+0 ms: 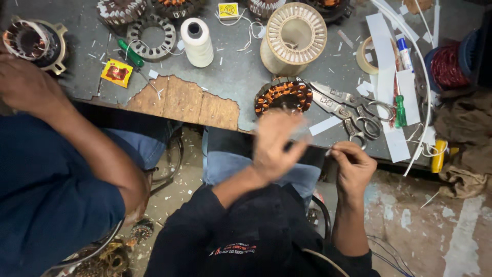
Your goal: The person repeatedly cuts small strips of white material with scissors and places them into the slots of a copper-wound stator core. They handle the stator core and scissors multiple times while working at a cluttered workbench.
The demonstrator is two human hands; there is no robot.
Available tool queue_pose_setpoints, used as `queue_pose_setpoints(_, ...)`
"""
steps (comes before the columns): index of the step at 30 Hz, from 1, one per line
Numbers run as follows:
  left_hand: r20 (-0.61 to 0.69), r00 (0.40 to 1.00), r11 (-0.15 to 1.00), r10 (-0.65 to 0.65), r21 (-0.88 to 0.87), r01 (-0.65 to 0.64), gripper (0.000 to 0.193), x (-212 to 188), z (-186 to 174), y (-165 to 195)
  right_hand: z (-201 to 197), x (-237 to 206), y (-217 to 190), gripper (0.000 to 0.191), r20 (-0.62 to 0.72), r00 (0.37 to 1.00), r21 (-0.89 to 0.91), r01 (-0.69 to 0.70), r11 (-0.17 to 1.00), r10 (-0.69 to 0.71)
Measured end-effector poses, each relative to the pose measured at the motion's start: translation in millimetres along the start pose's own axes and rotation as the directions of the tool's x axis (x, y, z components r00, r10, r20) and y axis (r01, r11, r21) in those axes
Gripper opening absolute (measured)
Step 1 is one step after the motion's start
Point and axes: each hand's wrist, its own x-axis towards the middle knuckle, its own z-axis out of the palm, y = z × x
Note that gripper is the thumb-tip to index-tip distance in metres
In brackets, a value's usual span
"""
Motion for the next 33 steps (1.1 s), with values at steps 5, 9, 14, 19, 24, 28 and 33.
queue_pose_setpoints(5,0.233,0.804,0.661,-0.547,-0.470,0.585,0.069,55.9,-7.0,-64.2,6.8,15.2,-11.5,0.013,-0.042,0.998,-0.035,-0.043,0.998,0.042)
queue_pose_setpoints(9,0.447,0.694,0.418,-0.564,-0.571,0.707,0.044,45.8,-4.1,-77.0,27.1,25.8,-38.1,0.018,-0.014,0.988,-0.161,0.148,0.976,-0.152)
queue_pose_setpoints(14,0.497,0.730,0.496,-0.469,-0.536,0.683,0.047,19.9,-15.3,-55.4,54.6,23.9,-58.6,0.024,0.109,0.770,-0.492,0.591,0.639,-0.628)
queue_pose_setpoints(19,0.439,0.827,0.767,-0.352,-0.371,0.524,0.050,10.1,-26.3,-36.8,78.3,32.0,-62.2,0.030,0.249,0.631,-0.478,0.739,0.474,-0.735)
queue_pose_setpoints(24,0.485,0.755,0.634,-0.442,-0.426,0.645,0.051,7.1,-20.8,-34.6,84.6,38.7,-56.5,0.031,0.292,0.606,-0.443,0.771,0.457,-0.740)
queue_pose_setpoints(28,0.515,0.746,0.640,-0.422,-0.413,0.647,0.049,7.3,-22.5,-36.7,76.0,33.6,-47.1,0.032,0.365,0.666,-0.438,0.740,0.511,-0.650)
queue_pose_setpoints(33,0.467,0.837,0.812,-0.287,-0.345,0.471,0.047,11.0,-30.3,-34.3,62.8,35.6,-43.0,0.033,0.443,0.659,-0.378,0.752,0.539,-0.608)
